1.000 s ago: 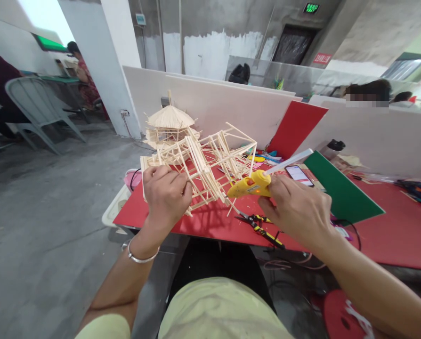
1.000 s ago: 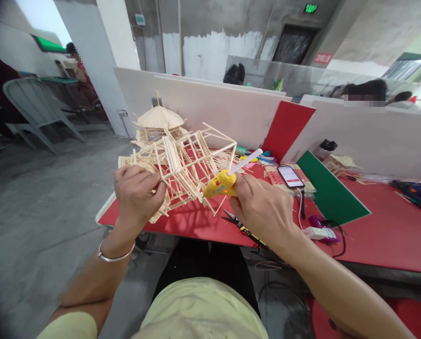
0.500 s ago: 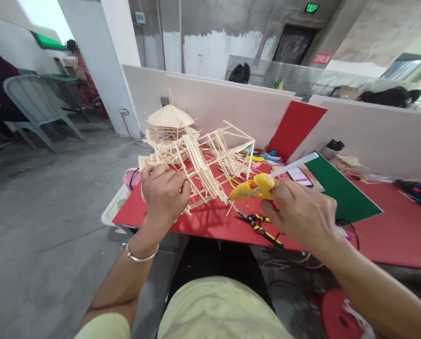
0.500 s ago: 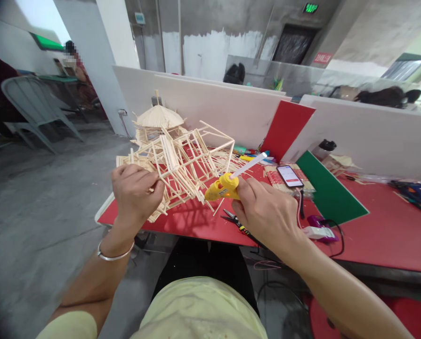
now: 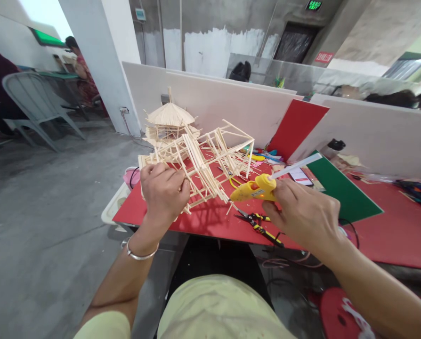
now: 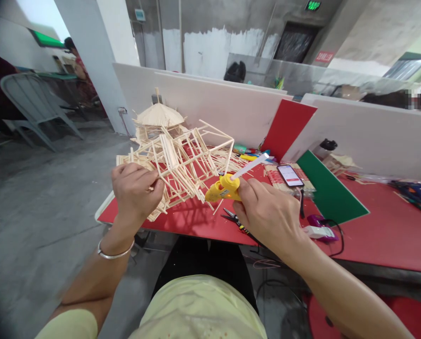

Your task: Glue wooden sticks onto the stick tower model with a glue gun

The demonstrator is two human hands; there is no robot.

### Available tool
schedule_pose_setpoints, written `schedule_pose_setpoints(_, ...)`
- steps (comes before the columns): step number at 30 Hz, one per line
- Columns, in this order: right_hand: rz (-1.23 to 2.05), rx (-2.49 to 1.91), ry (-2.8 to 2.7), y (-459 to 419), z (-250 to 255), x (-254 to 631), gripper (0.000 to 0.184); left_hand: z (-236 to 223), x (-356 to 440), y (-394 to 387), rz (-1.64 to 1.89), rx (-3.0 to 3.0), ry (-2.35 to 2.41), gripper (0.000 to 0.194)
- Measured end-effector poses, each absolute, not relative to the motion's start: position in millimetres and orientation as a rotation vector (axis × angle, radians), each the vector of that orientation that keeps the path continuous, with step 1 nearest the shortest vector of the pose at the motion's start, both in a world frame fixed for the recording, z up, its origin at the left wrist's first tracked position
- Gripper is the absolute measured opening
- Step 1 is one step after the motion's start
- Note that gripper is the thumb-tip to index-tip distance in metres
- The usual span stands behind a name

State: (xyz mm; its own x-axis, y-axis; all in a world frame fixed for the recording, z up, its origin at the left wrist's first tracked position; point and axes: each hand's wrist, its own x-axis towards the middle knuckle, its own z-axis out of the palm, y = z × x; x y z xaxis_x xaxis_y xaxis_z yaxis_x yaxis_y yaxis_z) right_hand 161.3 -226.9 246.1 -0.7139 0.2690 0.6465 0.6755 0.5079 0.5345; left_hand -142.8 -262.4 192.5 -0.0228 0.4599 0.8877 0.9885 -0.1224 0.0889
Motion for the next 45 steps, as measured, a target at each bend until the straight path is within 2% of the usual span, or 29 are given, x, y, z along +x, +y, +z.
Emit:
schedule_pose_setpoints(6,-1.077,-0.768,-2.290,-226,244,161,0.023,193,-143,-263,-1.114,-1.638,-1.530,0.026)
schedule_pose_setpoints(19,-1.080,-0.749,-2.294,-226,245,157,0.017,190,-144,-263,-1.136,-1.646,-1.534,0.025)
schedule_pose_setpoints(29,-1.084,-0.842,-2.270,-222,243,149,0.027,183,-147,-264,-1.195,-1.609,-1.571,0.028)
schedule_pose_setpoints(40,-1.097,-0.762,-2.272,-223,254,140,0.021,167,-156,-267,-1.431,-1.543,-1.669,0.035)
schedule_pose_setpoints(45,-0.972,-0.933,-2.129,-219,254,136,0.019,140,-170,-259,-1.747,-1.492,-1.678,0.038)
